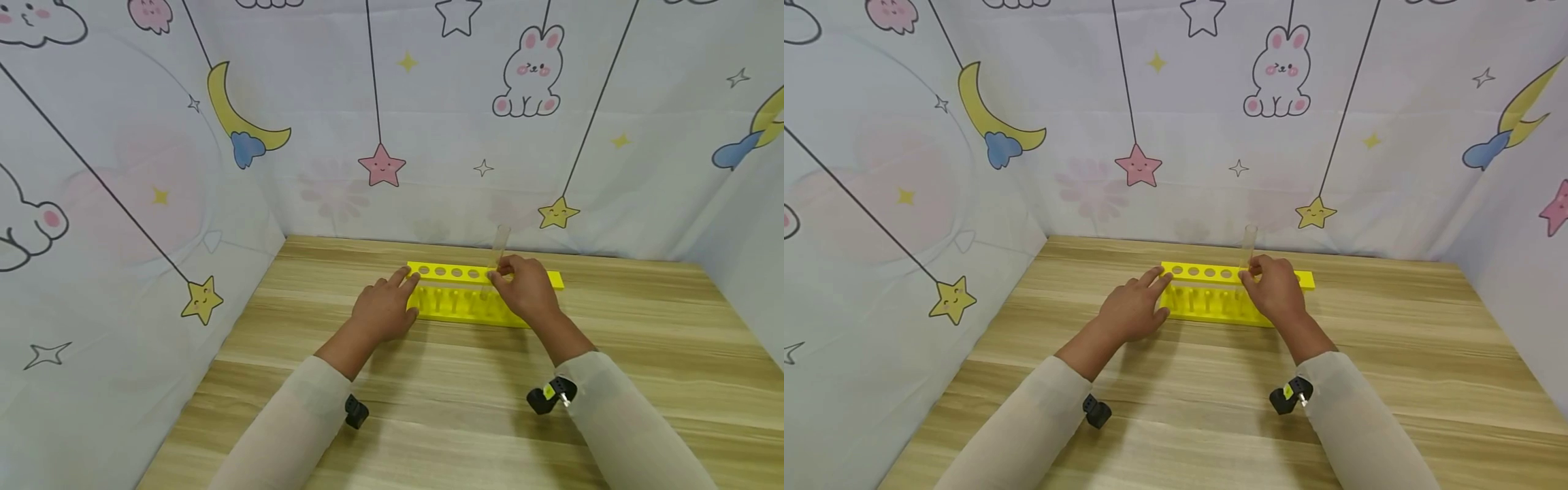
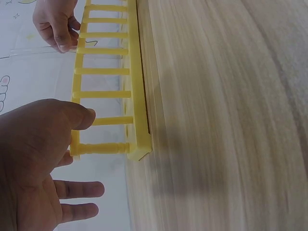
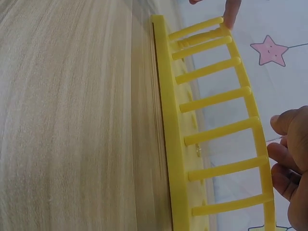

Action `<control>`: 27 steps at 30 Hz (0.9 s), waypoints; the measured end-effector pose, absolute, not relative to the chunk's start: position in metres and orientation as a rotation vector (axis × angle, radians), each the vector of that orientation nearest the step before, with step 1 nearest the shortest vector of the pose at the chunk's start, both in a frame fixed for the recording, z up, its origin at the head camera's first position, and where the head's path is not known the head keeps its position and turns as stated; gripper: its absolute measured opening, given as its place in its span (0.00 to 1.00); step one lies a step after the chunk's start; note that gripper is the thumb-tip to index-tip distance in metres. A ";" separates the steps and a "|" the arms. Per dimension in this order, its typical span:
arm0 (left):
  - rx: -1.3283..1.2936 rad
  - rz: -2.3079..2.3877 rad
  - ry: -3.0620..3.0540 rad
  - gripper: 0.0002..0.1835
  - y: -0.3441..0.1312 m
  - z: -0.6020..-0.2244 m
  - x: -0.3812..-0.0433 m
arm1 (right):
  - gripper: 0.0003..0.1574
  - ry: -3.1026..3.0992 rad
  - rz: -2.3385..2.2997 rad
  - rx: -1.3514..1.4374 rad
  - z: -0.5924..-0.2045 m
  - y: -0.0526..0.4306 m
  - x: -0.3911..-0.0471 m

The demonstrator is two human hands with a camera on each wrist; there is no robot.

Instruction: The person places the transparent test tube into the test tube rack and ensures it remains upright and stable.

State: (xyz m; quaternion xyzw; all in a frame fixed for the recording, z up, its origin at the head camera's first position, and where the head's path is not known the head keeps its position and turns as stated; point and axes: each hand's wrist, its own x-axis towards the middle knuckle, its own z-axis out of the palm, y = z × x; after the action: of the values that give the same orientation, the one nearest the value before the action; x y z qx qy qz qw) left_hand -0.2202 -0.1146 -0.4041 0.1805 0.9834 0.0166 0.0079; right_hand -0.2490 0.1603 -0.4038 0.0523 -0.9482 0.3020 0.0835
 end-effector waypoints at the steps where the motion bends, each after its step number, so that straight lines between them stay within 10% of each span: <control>1: 0.563 0.049 3.074 0.37 -0.115 -0.404 -0.220 | 0.28 -2.830 0.900 0.159 -0.404 0.161 -0.249; 27: 0.556 0.049 3.081 0.37 -0.114 -0.405 -0.219 | 0.42 -2.875 0.807 0.229 -0.400 0.191 -0.229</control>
State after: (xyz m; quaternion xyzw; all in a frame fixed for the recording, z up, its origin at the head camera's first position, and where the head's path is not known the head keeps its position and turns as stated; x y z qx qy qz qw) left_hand -0.2189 -0.1143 -0.4051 0.1776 0.9840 0.0156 0.0052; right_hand -0.2288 0.1911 -0.4003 0.0762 -0.9574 0.2687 0.0733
